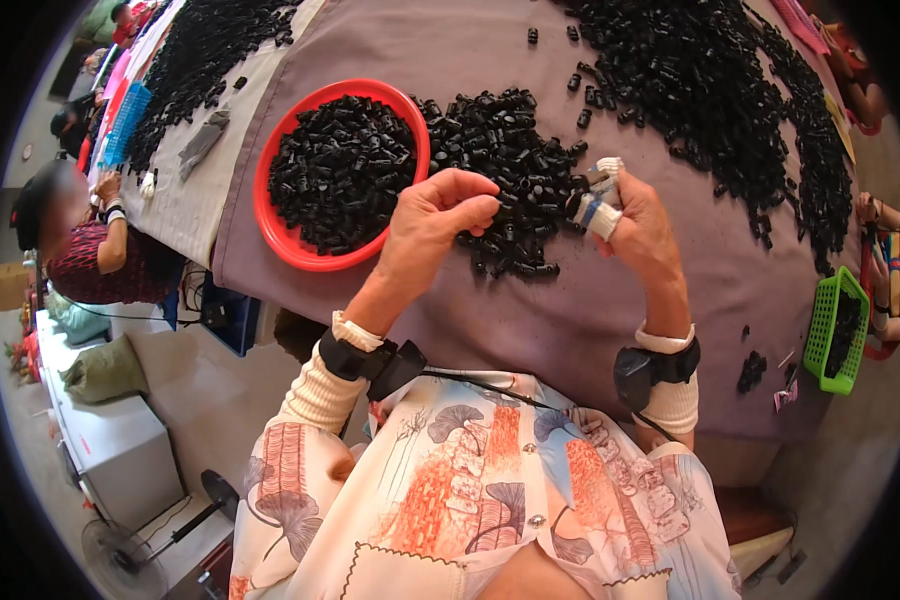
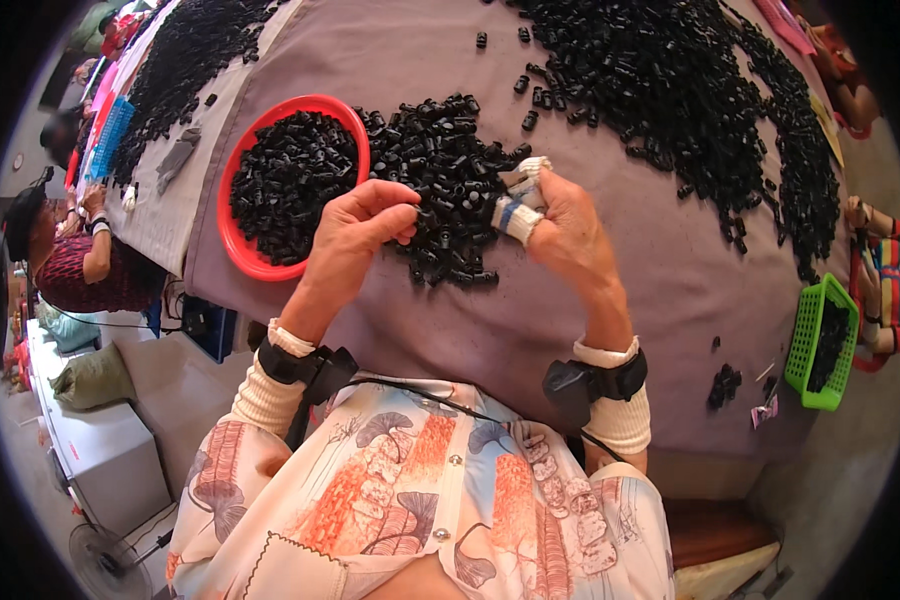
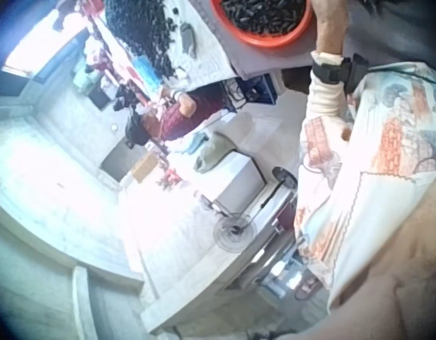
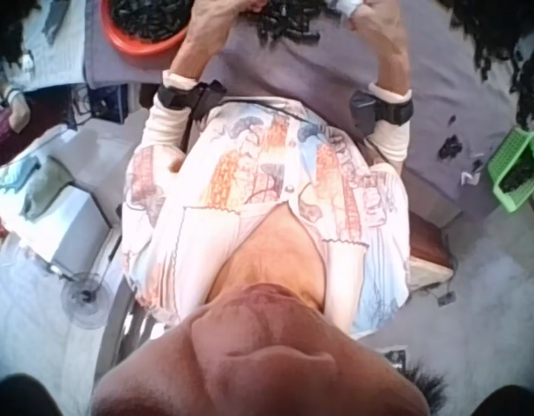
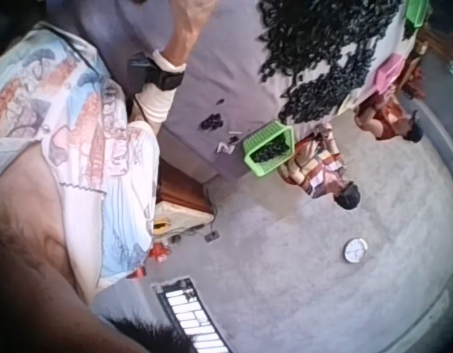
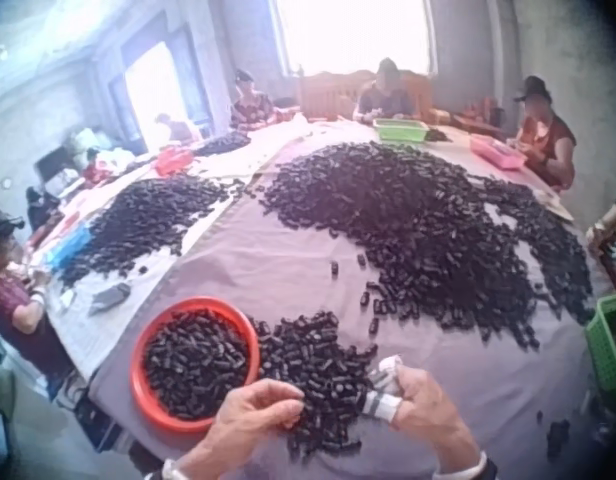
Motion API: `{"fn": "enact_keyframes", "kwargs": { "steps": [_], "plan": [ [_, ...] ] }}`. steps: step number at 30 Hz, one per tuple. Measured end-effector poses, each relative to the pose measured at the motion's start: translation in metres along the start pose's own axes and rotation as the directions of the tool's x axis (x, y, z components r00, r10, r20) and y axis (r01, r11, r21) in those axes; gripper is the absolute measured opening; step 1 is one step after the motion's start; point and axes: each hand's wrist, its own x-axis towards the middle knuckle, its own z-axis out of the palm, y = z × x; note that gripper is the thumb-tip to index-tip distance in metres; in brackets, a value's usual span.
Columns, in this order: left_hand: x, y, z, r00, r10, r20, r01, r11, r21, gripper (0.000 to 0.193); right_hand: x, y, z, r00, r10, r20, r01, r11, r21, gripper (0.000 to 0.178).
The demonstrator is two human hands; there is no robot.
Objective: Assembling small black plastic components at a work table.
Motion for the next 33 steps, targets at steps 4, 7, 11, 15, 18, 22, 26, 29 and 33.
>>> {"fn": "enact_keyframes", "kwargs": {
  "steps": [4,7,11,15,18,22,26,29,33],
  "plan": [
    [-0.005,0.019,-0.002,0.998,-0.046,0.045,0.062,0.874,-0.483,0.019,-0.001,-0.015,0.021,0.992,-0.087,0.093,0.075,0.988,0.133,0.018],
    [-0.010,0.027,-0.003,0.998,-0.031,0.063,0.061,0.829,-0.556,0.020,0.000,-0.024,0.031,0.984,-0.107,0.142,0.082,0.982,0.171,0.020],
    [-0.016,0.033,-0.005,0.999,0.025,0.047,0.004,0.847,-0.532,0.020,-0.001,-0.039,0.041,0.976,-0.161,0.144,0.131,0.971,0.198,0.021],
    [-0.017,0.039,-0.005,0.997,0.071,-0.008,-0.067,0.892,-0.446,0.020,-0.001,-0.042,0.045,0.967,-0.211,0.141,0.177,0.959,0.223,0.020],
    [-0.019,0.041,-0.005,0.989,0.138,-0.054,-0.148,0.929,-0.339,0.021,0.000,-0.041,0.047,0.968,-0.215,0.128,0.181,0.954,0.240,0.018],
    [-0.023,0.049,-0.003,0.984,0.163,-0.078,-0.179,0.940,-0.291,0.022,0.001,-0.040,0.047,0.977,-0.167,0.135,0.133,0.964,0.229,0.017],
    [-0.022,0.047,-0.003,0.992,0.113,-0.049,-0.122,0.954,-0.275,0.018,0.002,-0.042,0.045,0.974,-0.183,0.137,0.149,0.963,0.226,0.017],
    [-0.020,0.046,-0.002,0.998,0.066,-0.018,-0.068,0.921,-0.383,0.015,0.004,-0.043,0.044,0.963,-0.219,0.155,0.187,0.963,0.195,0.016],
    [-0.018,0.043,0.000,0.999,-0.047,0.018,0.050,0.875,-0.482,0.012,0.006,-0.040,0.043,0.945,-0.292,0.145,0.272,0.952,0.140,0.018]
  ]
}}
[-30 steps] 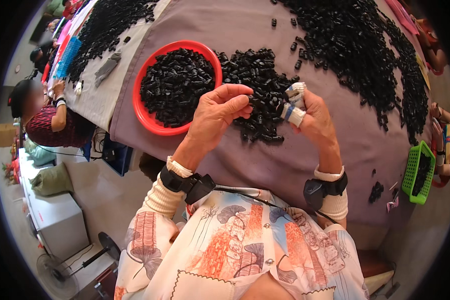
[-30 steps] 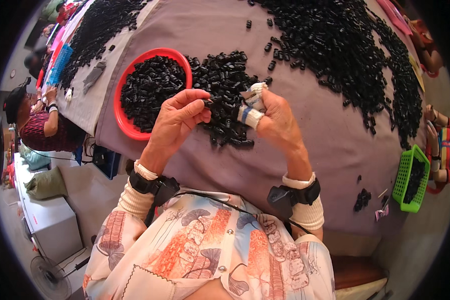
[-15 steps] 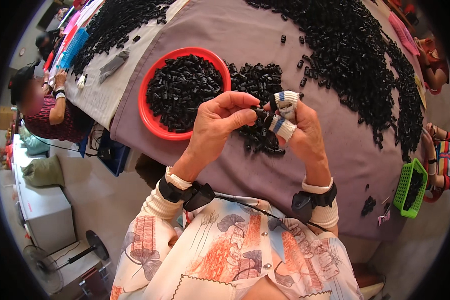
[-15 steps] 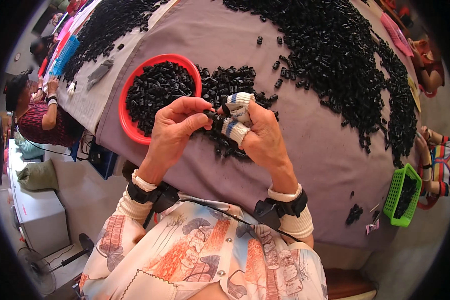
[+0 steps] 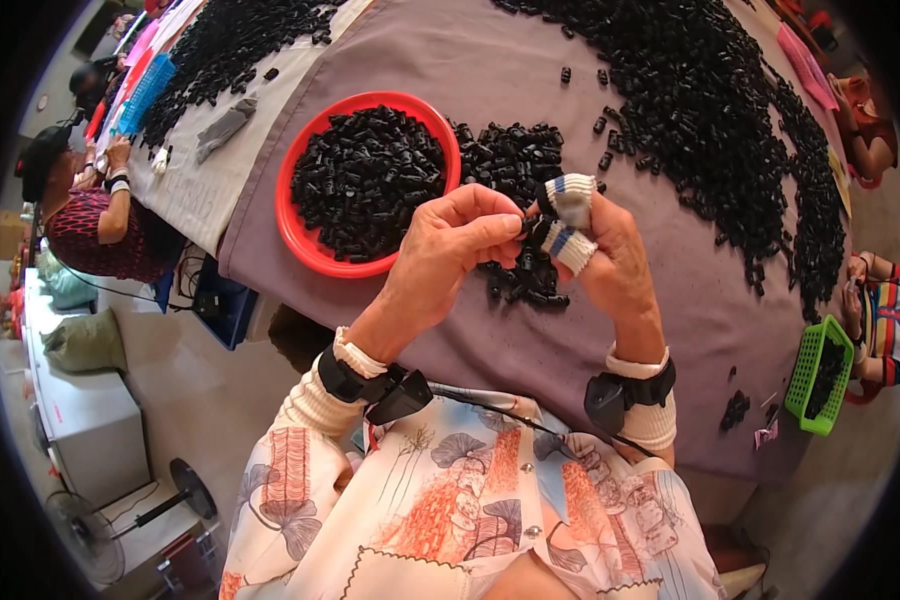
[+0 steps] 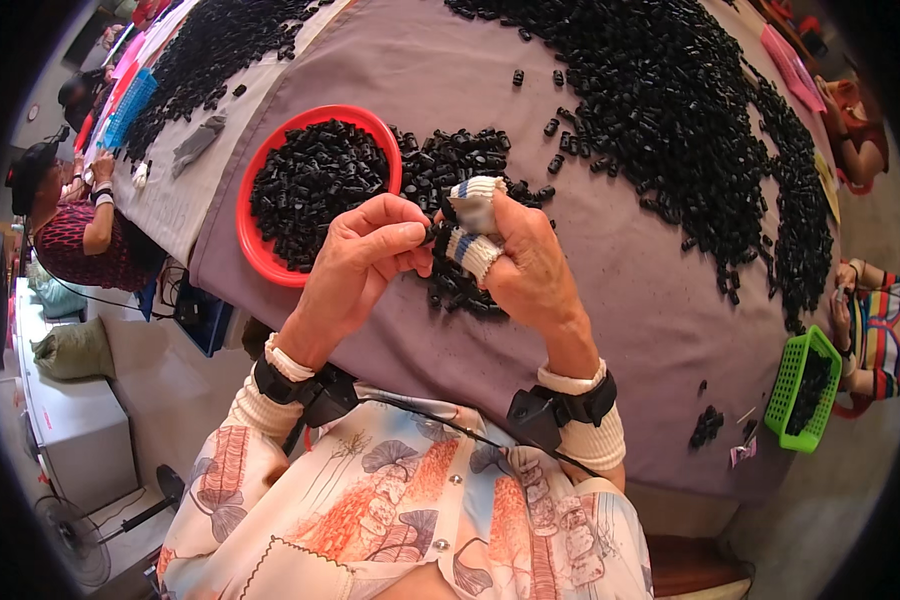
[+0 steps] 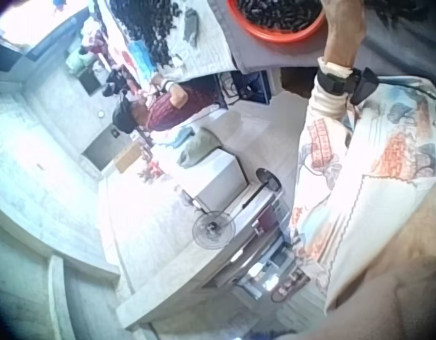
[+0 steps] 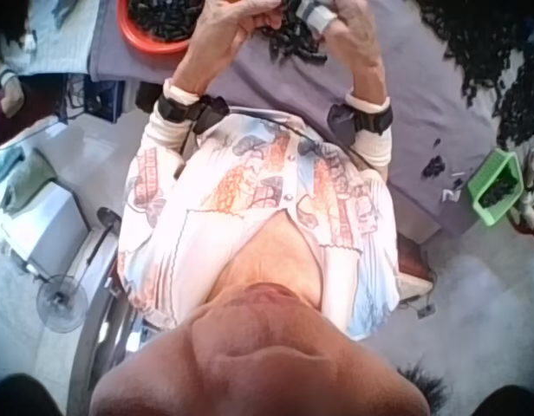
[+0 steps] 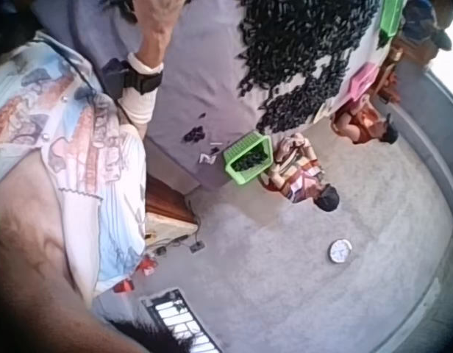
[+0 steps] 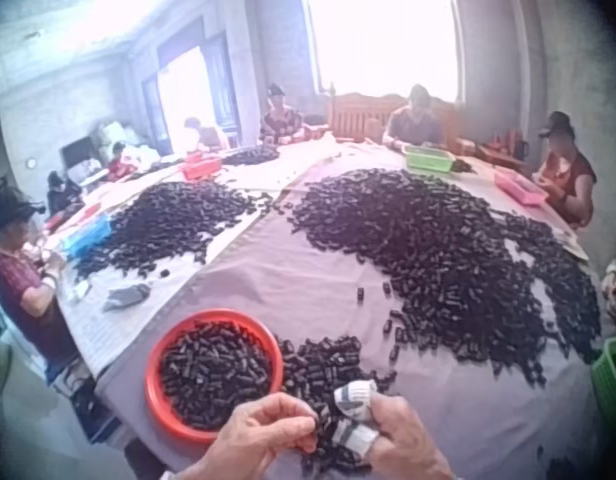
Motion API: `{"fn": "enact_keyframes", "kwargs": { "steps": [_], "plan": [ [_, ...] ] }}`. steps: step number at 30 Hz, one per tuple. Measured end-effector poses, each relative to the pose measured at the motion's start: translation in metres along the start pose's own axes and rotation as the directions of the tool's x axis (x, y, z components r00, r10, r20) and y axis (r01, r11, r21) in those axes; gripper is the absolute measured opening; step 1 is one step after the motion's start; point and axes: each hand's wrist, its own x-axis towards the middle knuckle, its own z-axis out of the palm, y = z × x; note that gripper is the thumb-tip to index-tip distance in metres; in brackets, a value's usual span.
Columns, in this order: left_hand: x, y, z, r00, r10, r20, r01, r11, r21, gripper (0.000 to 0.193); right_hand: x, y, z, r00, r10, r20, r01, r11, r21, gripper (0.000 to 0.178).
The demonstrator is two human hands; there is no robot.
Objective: Assembling small black plastic components at a work table.
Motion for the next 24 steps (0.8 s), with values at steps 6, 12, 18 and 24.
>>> {"fn": "enact_keyframes", "kwargs": {
  "steps": [6,12,18,24],
  "plan": [
    [0.004,-0.001,0.001,0.992,-0.119,0.048,0.125,0.980,-0.155,0.012,0.000,0.005,-0.006,0.999,-0.035,0.009,0.035,0.999,-0.034,0.024],
    [0.002,0.000,0.001,0.988,-0.145,0.057,0.153,0.975,-0.159,0.014,0.002,0.004,-0.011,0.993,0.096,0.062,-0.102,0.990,0.101,0.025],
    [0.004,-0.004,0.000,0.981,-0.167,0.095,0.184,0.960,-0.212,0.015,0.002,0.004,-0.011,0.994,0.089,0.068,-0.096,0.989,0.116,0.021],
    [0.004,-0.011,-0.002,0.972,-0.161,0.170,0.200,0.948,-0.249,0.019,0.003,0.004,-0.010,0.997,0.061,0.038,-0.065,0.987,0.144,0.015]
  ]
}}
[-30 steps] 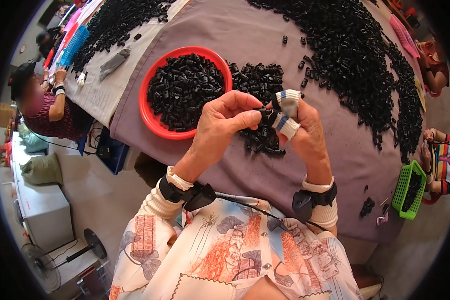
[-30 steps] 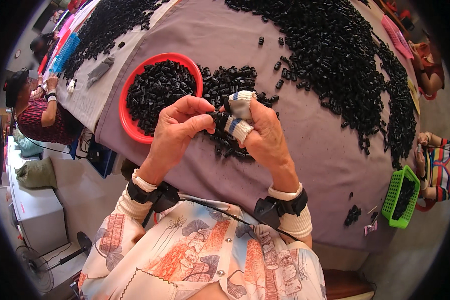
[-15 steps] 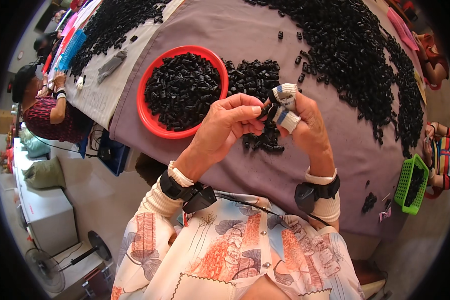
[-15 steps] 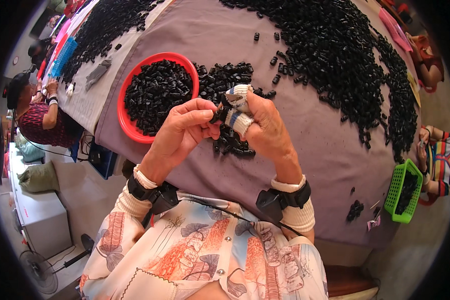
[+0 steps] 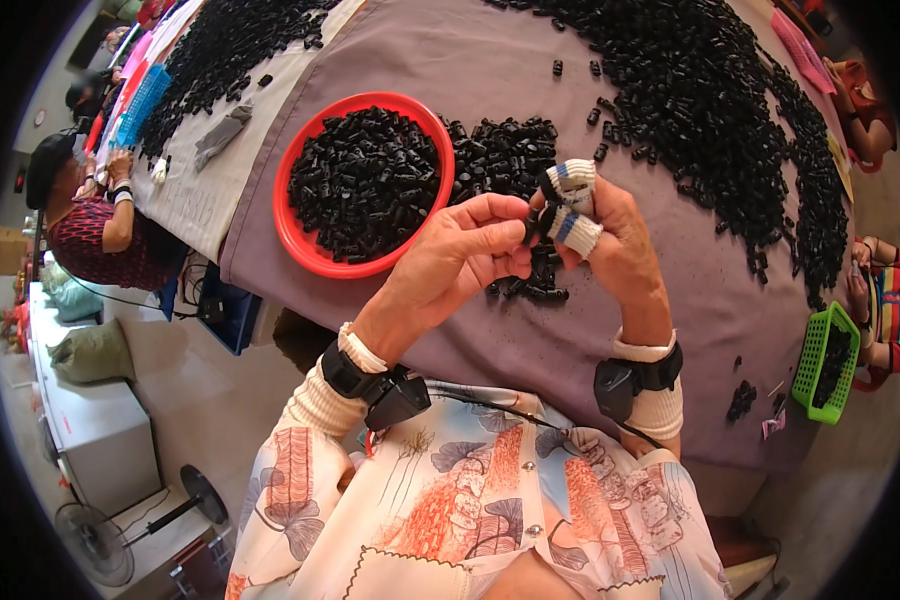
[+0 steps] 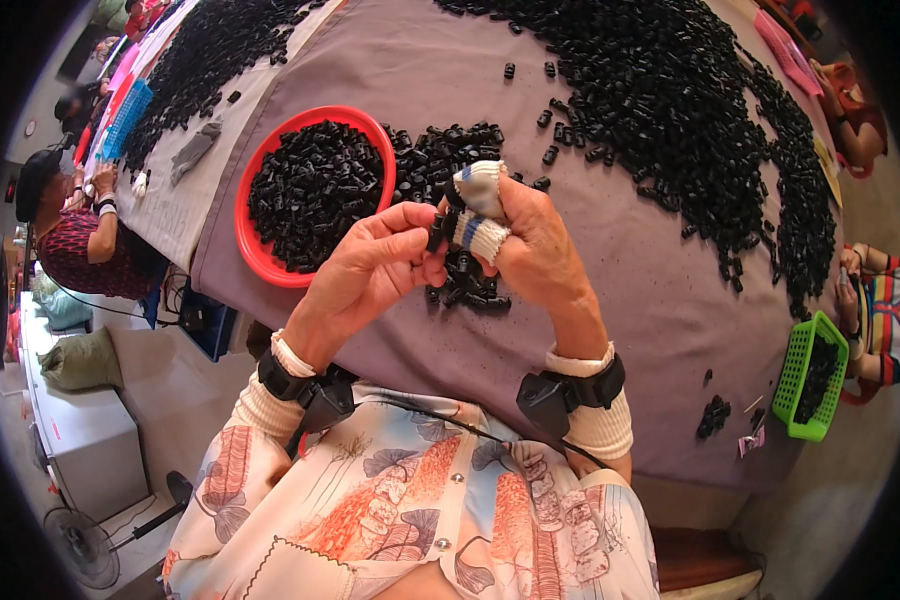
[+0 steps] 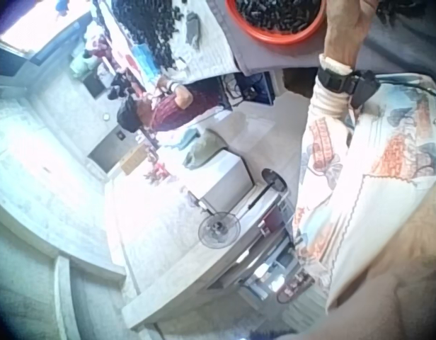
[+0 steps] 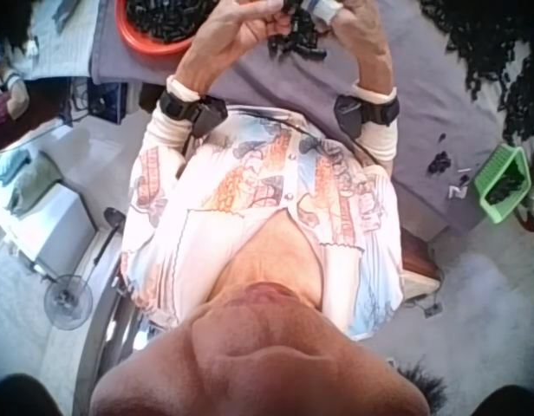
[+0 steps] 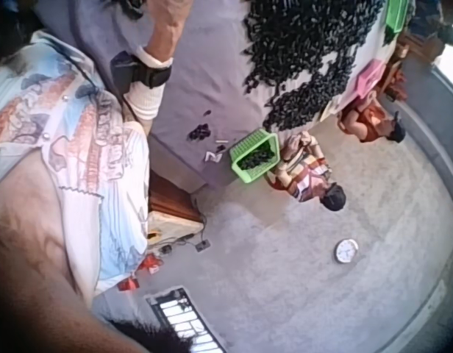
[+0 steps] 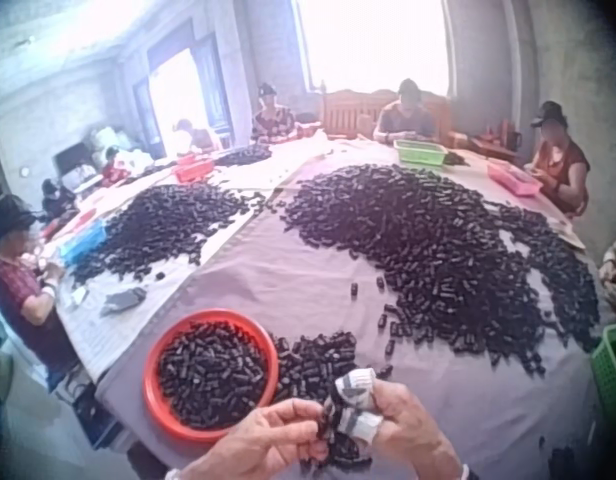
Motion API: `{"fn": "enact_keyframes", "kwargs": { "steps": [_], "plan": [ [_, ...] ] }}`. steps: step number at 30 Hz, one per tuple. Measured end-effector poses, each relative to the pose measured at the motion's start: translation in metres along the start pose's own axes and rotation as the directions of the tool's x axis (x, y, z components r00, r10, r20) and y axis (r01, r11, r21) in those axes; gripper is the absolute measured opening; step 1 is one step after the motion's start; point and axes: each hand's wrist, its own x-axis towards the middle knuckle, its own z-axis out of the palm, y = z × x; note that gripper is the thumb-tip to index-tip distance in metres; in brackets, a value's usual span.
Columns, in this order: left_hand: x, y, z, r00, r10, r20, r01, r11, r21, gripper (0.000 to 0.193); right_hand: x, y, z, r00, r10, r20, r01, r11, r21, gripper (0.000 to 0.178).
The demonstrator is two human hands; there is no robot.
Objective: Assembling small black plastic components at a work table.
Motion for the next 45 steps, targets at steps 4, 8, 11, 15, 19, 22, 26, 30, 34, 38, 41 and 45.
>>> {"fn": "enact_keyframes", "kwargs": {
  "steps": [4,8,11,15,19,22,26,30,34,38,41,45],
  "plan": [
    [-0.003,0.002,0.008,1.000,-0.029,-0.011,0.028,0.998,-0.048,0.022,0.000,-0.006,0.002,0.997,0.035,-0.067,-0.037,0.999,-0.025,0.013],
    [-0.003,0.002,0.004,1.000,0.011,0.003,-0.011,0.995,-0.104,0.024,-0.002,-0.010,0.000,0.996,0.066,-0.060,-0.071,0.994,-0.081,0.015],
    [0.000,0.001,0.002,0.999,0.036,0.028,-0.032,0.990,-0.135,0.022,-0.003,-0.008,0.001,0.998,0.044,-0.035,-0.048,0.991,-0.123,0.024],
    [0.000,0.003,0.015,0.995,0.029,-0.091,-0.040,0.992,-0.122,0.021,0.000,0.001,0.004,0.998,-0.016,0.064,0.032,0.967,-0.251,0.041],
    [0.001,0.002,0.012,0.997,0.044,-0.057,-0.049,0.993,-0.105,0.021,0.003,-0.001,0.006,0.998,-0.022,0.053,0.039,0.933,-0.357,0.046],
    [0.001,0.002,0.012,0.997,0.053,-0.050,-0.058,0.994,-0.092,0.022,0.004,0.002,0.006,0.997,-0.055,0.061,0.073,0.934,-0.351,0.044],
    [0.001,0.001,0.012,0.997,0.055,-0.050,-0.059,0.994,-0.087,0.022,0.004,-0.002,0.006,0.997,-0.028,0.068,0.052,0.927,-0.371,0.042],
    [0.003,-0.001,0.011,0.996,0.063,-0.056,-0.067,0.996,-0.064,0.022,0.003,-0.002,0.005,0.997,-0.030,0.072,0.056,0.919,-0.389,0.042],
    [0.004,-0.001,0.011,0.996,0.063,-0.059,-0.066,0.997,-0.043,0.021,0.002,-0.001,0.005,0.996,-0.028,0.081,0.057,0.925,-0.375,0.042],
    [0.004,-0.002,0.013,0.995,0.072,-0.075,-0.074,0.997,-0.017,0.021,0.001,-0.002,0.005,0.996,-0.030,0.090,0.061,0.926,-0.373,0.040],
    [0.004,-0.002,0.013,0.993,0.084,-0.083,-0.084,0.996,0.003,0.021,0.002,0.003,0.006,0.993,-0.058,0.102,0.092,0.921,-0.377,0.037],
    [0.003,-0.002,0.016,0.993,0.083,-0.087,-0.084,0.996,-0.006,0.021,-0.001,0.000,0.008,0.994,-0.044,0.103,0.078,0.934,-0.347,0.036]
  ]
}}
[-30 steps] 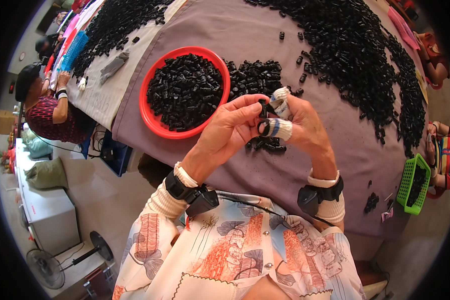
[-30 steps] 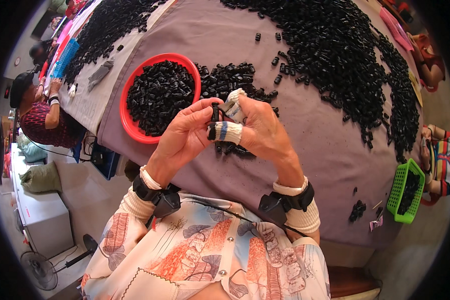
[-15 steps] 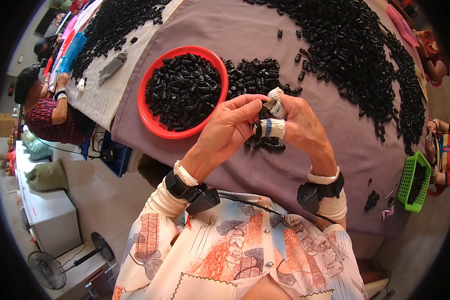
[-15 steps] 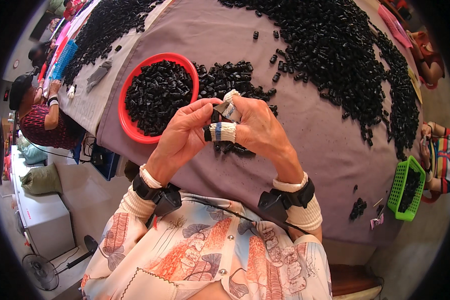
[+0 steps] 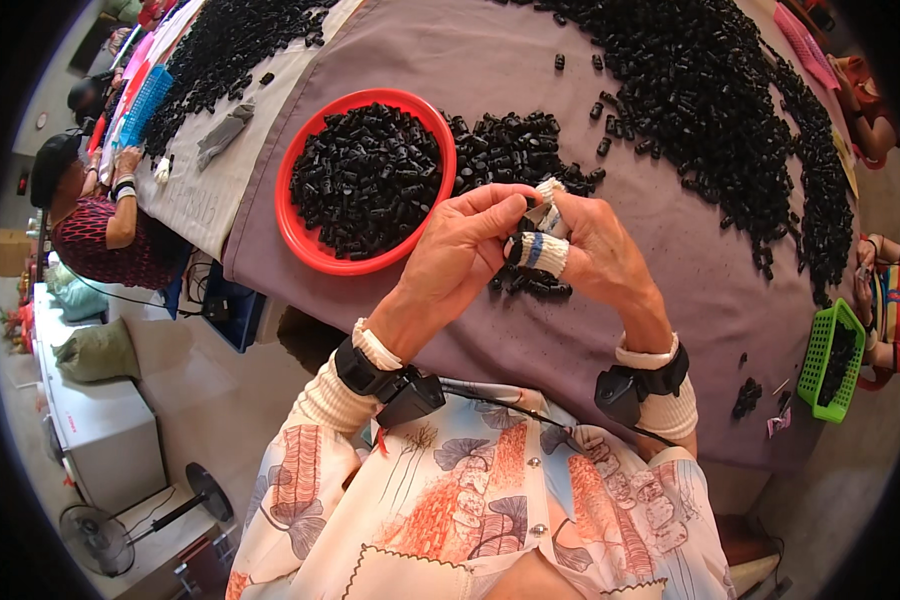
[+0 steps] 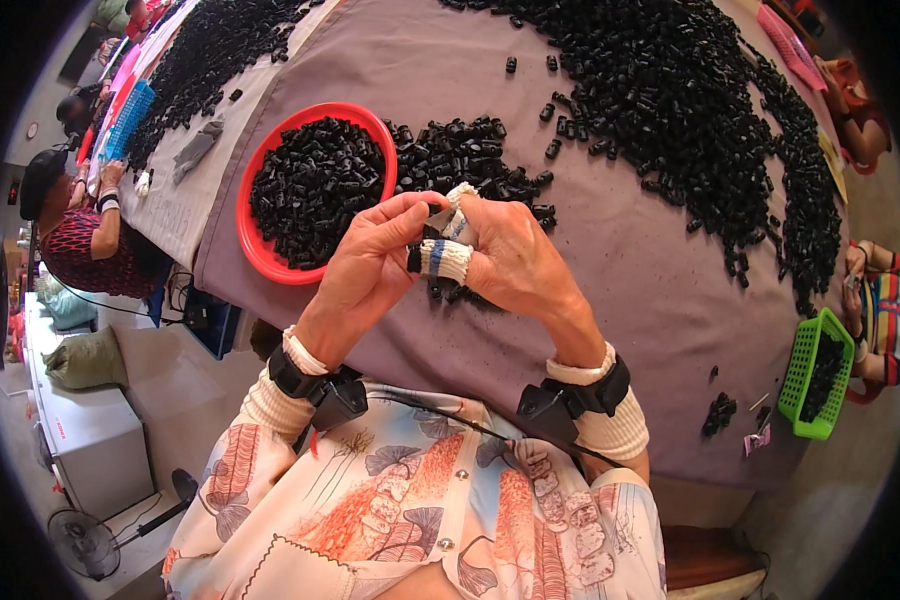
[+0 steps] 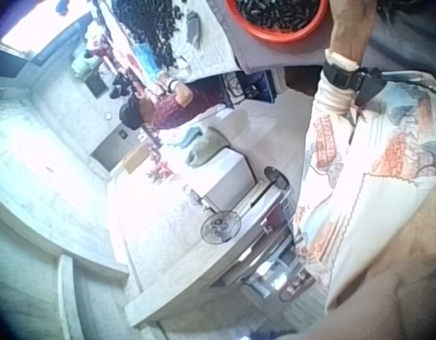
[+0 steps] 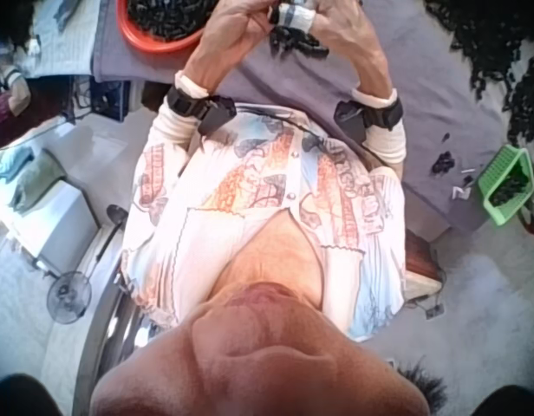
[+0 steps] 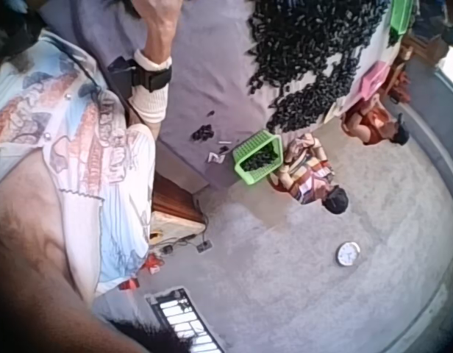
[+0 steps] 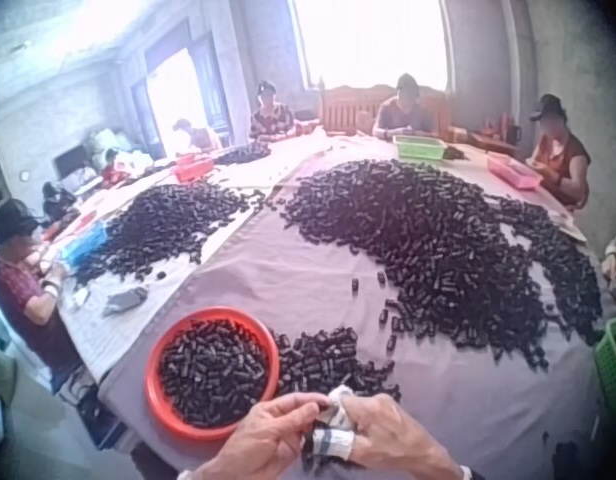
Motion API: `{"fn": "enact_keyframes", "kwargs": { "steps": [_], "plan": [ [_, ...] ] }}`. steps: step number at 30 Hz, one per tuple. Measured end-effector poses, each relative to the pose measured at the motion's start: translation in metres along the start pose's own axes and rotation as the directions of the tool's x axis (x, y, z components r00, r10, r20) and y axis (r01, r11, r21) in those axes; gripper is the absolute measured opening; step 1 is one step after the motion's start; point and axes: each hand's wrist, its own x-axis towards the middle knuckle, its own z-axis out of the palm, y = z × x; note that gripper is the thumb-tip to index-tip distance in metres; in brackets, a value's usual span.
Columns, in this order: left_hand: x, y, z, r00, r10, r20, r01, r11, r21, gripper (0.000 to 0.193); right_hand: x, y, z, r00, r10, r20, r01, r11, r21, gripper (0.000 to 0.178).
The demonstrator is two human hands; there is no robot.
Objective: Assembling small black plastic components at a work table.
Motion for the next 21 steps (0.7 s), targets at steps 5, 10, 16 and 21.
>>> {"fn": "enact_keyframes", "kwargs": {
  "steps": [5,10,16,21],
  "plan": [
    [0.0021,-0.0005,-0.0006,0.999,-0.019,0.028,0.021,0.998,-0.058,0.021,0.0002,0.0057,-0.0009,0.999,0.004,-0.049,-0.001,0.998,0.065,0.038],
    [0.0018,-0.0021,-0.0028,0.999,-0.031,0.024,0.033,0.997,-0.063,0.021,0.0010,0.0051,-0.0017,0.999,0.019,-0.040,-0.018,1.000,0.001,0.042],
    [0.0009,-0.0011,-0.0010,1.000,-0.027,0.009,0.027,0.999,-0.039,0.021,0.0018,0.0070,-0.0019,1.000,-0.002,-0.013,0.003,1.000,0.015,0.044],
    [0.0012,-0.0025,-0.0020,1.000,-0.015,0.006,0.015,1.000,-0.025,0.021,0.0003,0.0092,-0.0005,1.000,-0.019,-0.023,0.020,1.000,0.010,0.042]
  ]
}}
